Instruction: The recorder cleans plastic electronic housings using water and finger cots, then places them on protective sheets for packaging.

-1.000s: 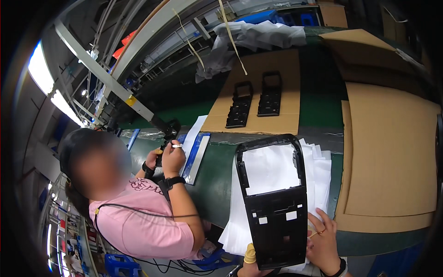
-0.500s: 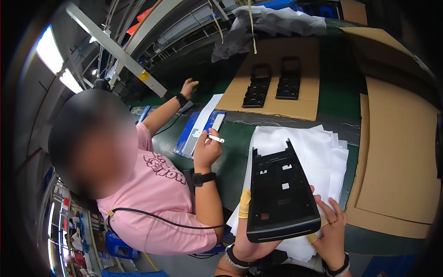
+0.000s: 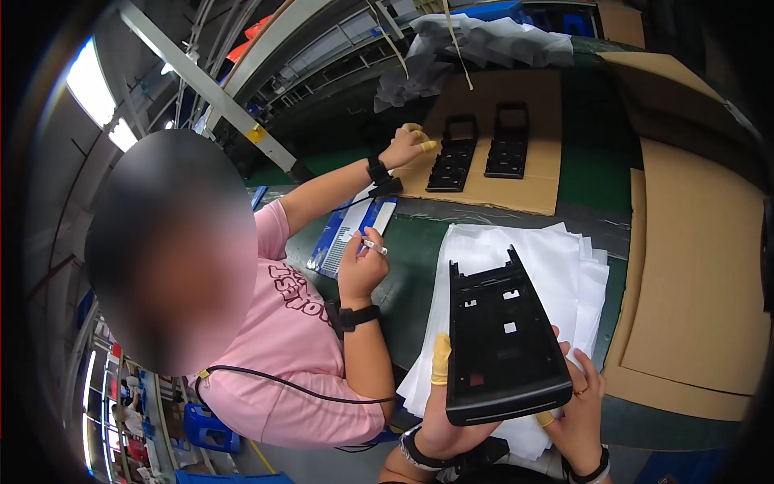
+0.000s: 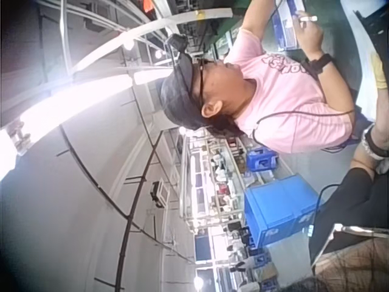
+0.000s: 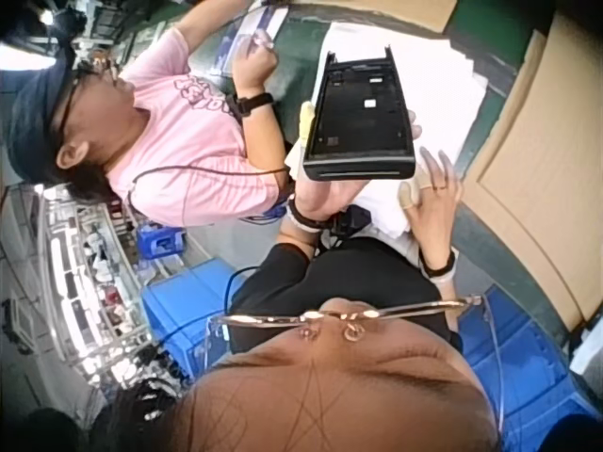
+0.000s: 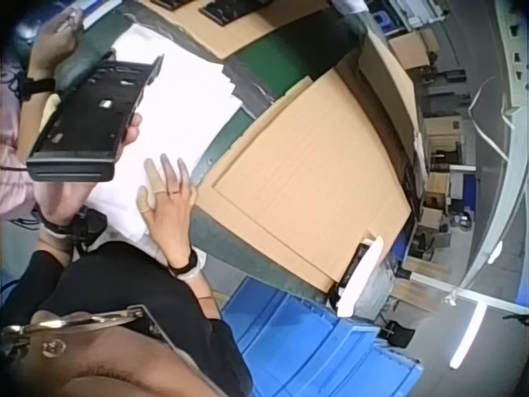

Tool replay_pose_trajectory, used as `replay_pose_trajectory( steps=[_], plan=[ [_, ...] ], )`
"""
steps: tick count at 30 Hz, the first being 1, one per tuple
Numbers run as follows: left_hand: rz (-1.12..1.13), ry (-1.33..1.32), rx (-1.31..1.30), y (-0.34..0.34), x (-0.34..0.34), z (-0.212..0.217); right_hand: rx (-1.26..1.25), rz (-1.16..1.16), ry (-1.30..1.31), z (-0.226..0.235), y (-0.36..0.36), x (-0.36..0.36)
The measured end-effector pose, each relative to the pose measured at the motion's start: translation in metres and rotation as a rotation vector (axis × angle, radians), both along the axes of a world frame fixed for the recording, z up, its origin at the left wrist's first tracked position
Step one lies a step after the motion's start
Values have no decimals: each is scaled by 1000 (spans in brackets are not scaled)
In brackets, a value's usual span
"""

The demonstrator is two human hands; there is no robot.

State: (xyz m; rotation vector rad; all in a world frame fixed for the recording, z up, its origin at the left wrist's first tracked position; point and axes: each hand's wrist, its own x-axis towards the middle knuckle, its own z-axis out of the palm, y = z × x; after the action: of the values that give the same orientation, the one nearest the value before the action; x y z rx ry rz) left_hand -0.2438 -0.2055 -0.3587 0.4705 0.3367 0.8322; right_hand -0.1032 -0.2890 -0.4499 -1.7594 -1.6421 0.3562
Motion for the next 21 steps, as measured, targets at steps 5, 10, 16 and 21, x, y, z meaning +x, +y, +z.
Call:
replay_pose_trajectory(
  steps=[5, 10, 16, 21],
  plan=[
    [73, 104, -76, -5, -5, -9, -5, -15, 62, 2, 2, -1],
    [68, 90, -118, -6, -7, -14, -10, -20, 53, 2, 2, -1],
    [70, 70, -191, -9, -10, -19, -14, -19, 51, 1, 1, 0],
    [30, 139, -95, -7, -7, -21, -9, -27, 67, 3, 2, -2]
  ],
)
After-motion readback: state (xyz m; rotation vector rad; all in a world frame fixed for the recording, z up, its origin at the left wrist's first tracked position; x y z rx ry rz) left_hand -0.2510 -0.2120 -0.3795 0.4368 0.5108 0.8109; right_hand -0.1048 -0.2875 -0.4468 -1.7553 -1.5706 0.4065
